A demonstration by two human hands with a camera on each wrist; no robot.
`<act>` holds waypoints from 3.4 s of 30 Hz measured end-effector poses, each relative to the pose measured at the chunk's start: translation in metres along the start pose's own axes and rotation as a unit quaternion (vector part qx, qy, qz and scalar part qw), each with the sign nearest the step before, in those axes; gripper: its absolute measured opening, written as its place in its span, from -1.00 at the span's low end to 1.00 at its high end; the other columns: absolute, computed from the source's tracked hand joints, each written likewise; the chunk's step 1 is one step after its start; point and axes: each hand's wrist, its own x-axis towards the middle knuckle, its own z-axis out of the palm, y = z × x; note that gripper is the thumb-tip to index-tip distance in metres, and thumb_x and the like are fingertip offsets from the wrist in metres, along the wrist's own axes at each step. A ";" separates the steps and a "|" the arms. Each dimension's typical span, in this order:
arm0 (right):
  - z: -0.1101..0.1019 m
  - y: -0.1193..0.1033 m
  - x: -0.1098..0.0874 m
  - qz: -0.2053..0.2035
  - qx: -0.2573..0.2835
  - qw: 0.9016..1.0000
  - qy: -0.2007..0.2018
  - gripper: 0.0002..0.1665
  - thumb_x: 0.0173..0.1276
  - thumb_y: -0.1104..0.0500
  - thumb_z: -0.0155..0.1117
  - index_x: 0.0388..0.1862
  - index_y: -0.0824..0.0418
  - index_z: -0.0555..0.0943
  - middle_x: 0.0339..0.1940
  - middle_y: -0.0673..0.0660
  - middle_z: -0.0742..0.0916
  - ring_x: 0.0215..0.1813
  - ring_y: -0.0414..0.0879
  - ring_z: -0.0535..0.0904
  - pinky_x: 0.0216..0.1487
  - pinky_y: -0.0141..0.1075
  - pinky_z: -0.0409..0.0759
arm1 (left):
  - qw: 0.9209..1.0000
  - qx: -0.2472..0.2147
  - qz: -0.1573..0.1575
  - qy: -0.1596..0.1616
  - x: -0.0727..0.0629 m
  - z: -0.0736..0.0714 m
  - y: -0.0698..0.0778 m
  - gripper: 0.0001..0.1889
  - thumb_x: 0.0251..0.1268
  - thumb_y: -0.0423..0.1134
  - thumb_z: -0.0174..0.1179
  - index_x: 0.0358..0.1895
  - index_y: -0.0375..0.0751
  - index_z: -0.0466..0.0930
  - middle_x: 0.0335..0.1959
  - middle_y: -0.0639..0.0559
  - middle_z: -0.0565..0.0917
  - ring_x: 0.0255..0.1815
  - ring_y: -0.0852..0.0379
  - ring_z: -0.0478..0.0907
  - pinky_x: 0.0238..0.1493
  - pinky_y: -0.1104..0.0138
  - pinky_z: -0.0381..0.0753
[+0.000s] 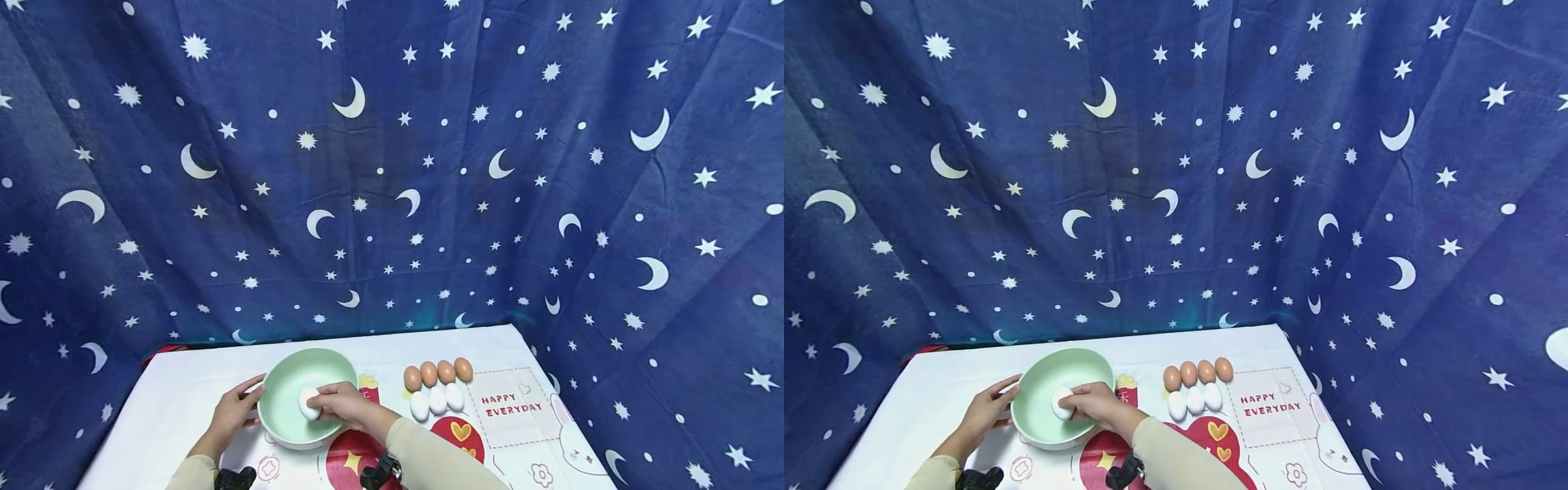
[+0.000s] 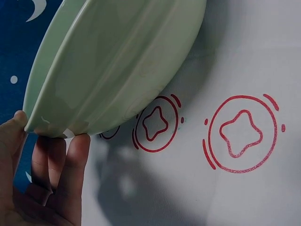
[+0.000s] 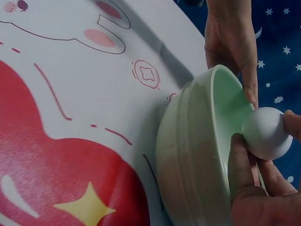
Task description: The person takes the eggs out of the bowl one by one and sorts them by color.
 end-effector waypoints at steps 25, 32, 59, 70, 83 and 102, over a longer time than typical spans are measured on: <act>-0.028 0.007 -0.040 -0.014 0.062 0.998 -0.006 -0.65 0.34 0.32 0.28 0.06 0.48 0.61 -0.15 0.30 0.77 -0.19 -0.11 0.72 -0.01 -0.11 0.74 | 1.000 0.005 -0.006 -0.009 0.003 0.000 0.000 -0.38 0.45 0.00 0.13 0.44 -0.25 0.29 -0.19 -0.14 0.54 -0.32 0.23 0.62 -0.33 0.30 0.78; -0.043 0.013 -0.050 -0.014 0.069 0.998 -0.004 -0.65 0.35 0.32 0.26 0.07 0.49 0.60 -0.14 0.29 0.76 -0.15 -0.08 0.73 -0.03 -0.15 0.75 | 1.000 0.005 -0.008 -0.009 0.001 0.000 0.001 -0.37 0.45 0.01 0.14 0.44 -0.26 0.29 -0.18 -0.16 0.53 -0.33 0.22 0.62 -0.33 0.30 0.78; -0.146 0.034 -0.115 0.007 0.047 0.999 0.025 -0.39 0.29 0.22 0.27 0.26 0.51 0.41 -0.12 0.18 0.76 -0.06 -0.03 0.74 0.07 -0.16 0.71 | 1.000 0.009 -0.001 -0.011 0.000 -0.001 0.001 -0.39 0.48 -0.05 0.11 0.45 -0.28 0.25 -0.19 -0.18 0.54 -0.34 0.25 0.62 -0.35 0.32 0.78; -0.199 0.027 -0.149 0.010 0.019 0.997 0.080 -0.30 0.37 0.13 0.26 0.33 0.54 0.34 -0.08 0.14 0.76 -0.09 -0.12 0.73 0.10 -0.15 0.71 | 1.000 0.006 0.000 -0.012 0.002 0.000 -0.002 -0.36 0.46 0.00 0.13 0.45 -0.26 0.26 -0.19 -0.16 0.53 -0.34 0.25 0.62 -0.35 0.32 0.77; -0.232 0.025 -0.151 0.009 -0.014 0.986 0.164 -0.27 0.37 0.09 0.30 0.32 0.55 0.35 -0.02 0.23 0.73 -0.04 -0.07 0.72 0.10 -0.15 0.70 | 1.000 0.001 0.010 -0.010 0.002 0.000 -0.003 -0.42 0.48 -0.09 0.10 0.45 -0.28 0.25 -0.24 -0.11 0.56 -0.34 0.26 0.61 -0.35 0.30 0.78; -0.268 0.045 -0.123 0.049 -0.031 0.952 0.299 -0.29 0.23 0.14 0.42 0.27 0.48 0.45 -0.13 0.20 0.76 -0.23 -0.13 0.69 -0.06 -0.13 0.71 | 1.000 -0.010 0.007 -0.008 0.001 0.001 -0.003 -0.38 0.47 -0.02 0.12 0.44 -0.28 0.27 -0.24 -0.11 0.54 -0.35 0.25 0.59 -0.38 0.34 0.76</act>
